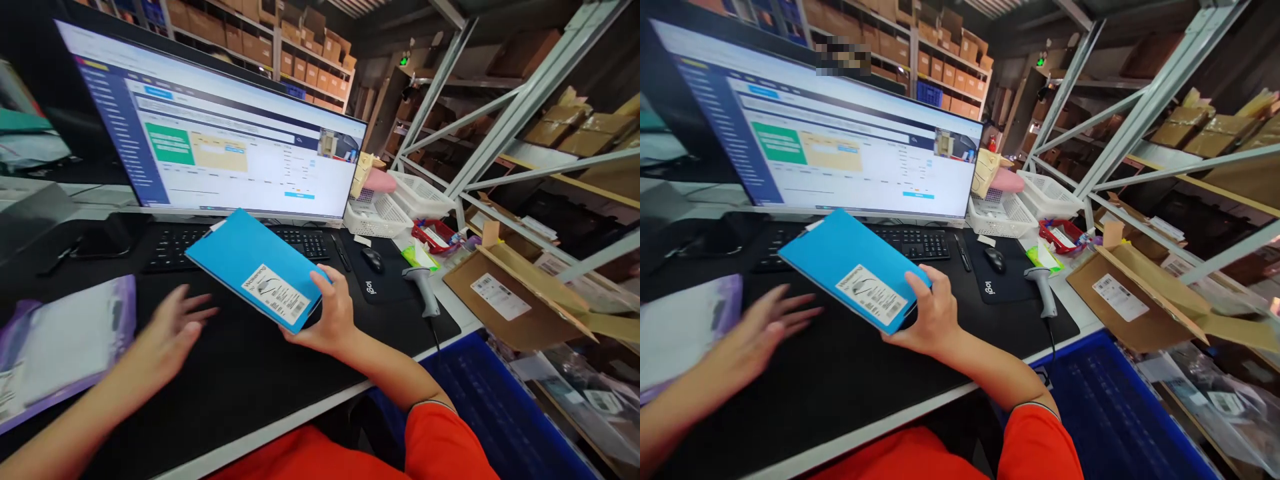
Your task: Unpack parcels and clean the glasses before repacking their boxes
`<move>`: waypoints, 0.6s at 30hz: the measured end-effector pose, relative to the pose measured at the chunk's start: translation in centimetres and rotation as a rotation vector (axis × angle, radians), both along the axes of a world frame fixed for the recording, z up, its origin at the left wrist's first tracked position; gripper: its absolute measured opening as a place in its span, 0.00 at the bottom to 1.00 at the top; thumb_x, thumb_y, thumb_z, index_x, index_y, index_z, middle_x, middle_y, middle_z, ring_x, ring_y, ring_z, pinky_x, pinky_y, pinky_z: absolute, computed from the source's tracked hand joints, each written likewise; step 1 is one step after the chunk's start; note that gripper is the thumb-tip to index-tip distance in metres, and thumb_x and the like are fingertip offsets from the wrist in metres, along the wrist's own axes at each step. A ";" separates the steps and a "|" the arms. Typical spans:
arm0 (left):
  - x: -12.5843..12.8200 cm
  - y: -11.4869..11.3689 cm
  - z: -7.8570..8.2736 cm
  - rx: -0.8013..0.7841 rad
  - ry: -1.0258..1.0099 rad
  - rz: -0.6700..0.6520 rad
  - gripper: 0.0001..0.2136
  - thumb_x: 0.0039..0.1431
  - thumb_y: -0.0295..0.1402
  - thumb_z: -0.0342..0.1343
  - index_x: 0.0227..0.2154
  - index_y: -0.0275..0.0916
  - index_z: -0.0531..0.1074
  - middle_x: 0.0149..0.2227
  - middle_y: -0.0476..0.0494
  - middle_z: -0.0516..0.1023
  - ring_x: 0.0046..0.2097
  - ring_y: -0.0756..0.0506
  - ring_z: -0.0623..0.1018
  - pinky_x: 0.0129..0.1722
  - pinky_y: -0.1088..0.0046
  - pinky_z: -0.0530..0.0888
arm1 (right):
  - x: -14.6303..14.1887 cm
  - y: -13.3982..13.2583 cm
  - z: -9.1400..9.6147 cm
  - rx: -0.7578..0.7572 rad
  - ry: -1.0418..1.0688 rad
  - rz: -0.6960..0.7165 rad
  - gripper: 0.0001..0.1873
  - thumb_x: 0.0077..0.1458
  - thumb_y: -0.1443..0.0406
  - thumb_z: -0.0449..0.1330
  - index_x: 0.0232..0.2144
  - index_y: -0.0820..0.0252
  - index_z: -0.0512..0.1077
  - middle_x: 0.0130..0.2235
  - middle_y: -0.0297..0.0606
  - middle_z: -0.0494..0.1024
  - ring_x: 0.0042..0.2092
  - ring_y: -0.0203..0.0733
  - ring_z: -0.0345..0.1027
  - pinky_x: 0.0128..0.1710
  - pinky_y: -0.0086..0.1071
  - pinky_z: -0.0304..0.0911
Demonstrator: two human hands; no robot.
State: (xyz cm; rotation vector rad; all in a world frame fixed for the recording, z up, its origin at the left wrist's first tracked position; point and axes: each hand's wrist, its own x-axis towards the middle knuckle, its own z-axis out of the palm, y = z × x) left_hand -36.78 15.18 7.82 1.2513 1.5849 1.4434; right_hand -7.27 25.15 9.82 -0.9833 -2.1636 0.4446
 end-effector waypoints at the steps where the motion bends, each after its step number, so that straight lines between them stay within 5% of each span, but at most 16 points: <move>1: 1.5 0.6 -0.2 -0.016 -0.062 -0.040 0.59 0.44 0.80 0.58 0.70 0.42 0.63 0.59 0.23 0.81 0.51 0.28 0.87 0.47 0.51 0.87 | -1.0 -0.3 -0.2 0.011 -0.030 0.039 0.53 0.43 0.43 0.76 0.68 0.46 0.66 0.72 0.54 0.63 0.74 0.75 0.57 0.71 0.68 0.65; 4: 4.6 2.3 0.1 -0.095 -0.359 -0.022 0.51 0.41 0.73 0.69 0.61 0.43 0.72 0.58 0.29 0.83 0.56 0.28 0.85 0.52 0.51 0.86 | -2.8 -1.2 -0.6 0.030 -0.078 0.146 0.52 0.44 0.39 0.76 0.67 0.44 0.69 0.70 0.52 0.65 0.73 0.75 0.59 0.70 0.68 0.64; 7: 4.8 2.7 0.9 -0.085 -0.427 0.061 0.50 0.34 0.66 0.77 0.57 0.42 0.73 0.58 0.31 0.84 0.58 0.27 0.84 0.56 0.50 0.85 | -2.9 -0.9 -0.5 -0.071 0.003 0.257 0.69 0.43 0.34 0.76 0.78 0.50 0.54 0.72 0.55 0.63 0.74 0.72 0.59 0.71 0.68 0.63; 9: 4.2 2.6 1.1 -0.090 -0.429 0.073 0.50 0.32 0.62 0.80 0.57 0.42 0.74 0.57 0.33 0.84 0.59 0.27 0.84 0.57 0.50 0.84 | -2.8 0.2 -0.3 -0.259 0.068 0.341 0.70 0.50 0.33 0.72 0.80 0.53 0.45 0.74 0.57 0.61 0.74 0.68 0.59 0.72 0.65 0.62; 13: 3.6 2.5 0.5 -0.123 -0.409 0.060 0.48 0.31 0.63 0.79 0.54 0.40 0.75 0.54 0.32 0.85 0.58 0.26 0.84 0.58 0.47 0.84 | -2.9 2.5 -0.8 -0.621 0.144 0.420 0.60 0.55 0.34 0.70 0.79 0.46 0.52 0.76 0.50 0.62 0.75 0.65 0.58 0.73 0.61 0.60; 18: 3.4 2.2 0.2 -0.116 -0.340 0.017 0.44 0.40 0.66 0.73 0.55 0.42 0.76 0.58 0.31 0.83 0.60 0.24 0.82 0.53 0.48 0.86 | -3.1 2.8 -2.7 -0.813 0.330 0.503 0.63 0.51 0.32 0.71 0.79 0.44 0.54 0.75 0.46 0.65 0.74 0.65 0.62 0.71 0.59 0.65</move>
